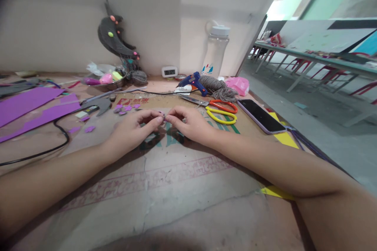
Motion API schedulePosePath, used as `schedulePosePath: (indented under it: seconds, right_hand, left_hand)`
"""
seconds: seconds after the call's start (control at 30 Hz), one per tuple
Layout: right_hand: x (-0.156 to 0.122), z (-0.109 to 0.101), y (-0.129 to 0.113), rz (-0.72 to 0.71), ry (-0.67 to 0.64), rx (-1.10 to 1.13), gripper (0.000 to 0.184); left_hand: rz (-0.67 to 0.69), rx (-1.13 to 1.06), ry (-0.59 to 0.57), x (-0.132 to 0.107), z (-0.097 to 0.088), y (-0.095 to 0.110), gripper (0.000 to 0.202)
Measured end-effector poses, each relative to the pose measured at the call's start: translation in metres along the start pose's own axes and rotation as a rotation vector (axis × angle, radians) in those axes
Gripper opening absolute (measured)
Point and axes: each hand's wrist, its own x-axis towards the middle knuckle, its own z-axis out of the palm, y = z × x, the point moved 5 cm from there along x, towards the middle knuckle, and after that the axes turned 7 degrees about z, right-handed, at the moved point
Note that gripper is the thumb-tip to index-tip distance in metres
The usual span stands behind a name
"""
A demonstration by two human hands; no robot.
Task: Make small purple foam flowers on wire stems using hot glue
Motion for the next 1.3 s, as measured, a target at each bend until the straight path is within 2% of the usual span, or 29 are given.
schedulePosePath:
  seconds: [0.3, 0.5, 0.77, 0.93, 1.17, 1.3]
  right_hand:
    - [-0.001, 0.0, -0.003, -0.035, -0.024, -0.009, 0.021]
    - [-0.003, 0.0, -0.002, -0.039, -0.061, 0.035, 0.032]
    - [0.002, -0.005, 0.017, 0.031, 0.123, 0.222, 0.022]
    - [0.004, -0.004, 0.021, 0.059, 0.116, 0.192, 0.018]
    - [0.002, -0.003, 0.016, 0.041, 0.098, 0.119, 0.021]
    - [0.006, -0.012, 0.014, 0.016, 0.123, 0.087, 0.015]
  left_hand:
    - [0.027, 0.061, 0.011, 0.0, -0.001, -0.001, 0.021]
    - [0.023, 0.047, 0.019, 0.0, -0.002, 0.001, 0.022]
    - [-0.032, 0.02, 0.03, 0.0, -0.001, -0.002, 0.022]
    - [-0.046, 0.024, 0.055, 0.0, -0.003, -0.003, 0.021]
    - [-0.049, 0.003, 0.056, 0.0, -0.002, -0.004, 0.021]
    - [-0.105, -0.051, 0.149, 0.001, -0.007, -0.013, 0.02]
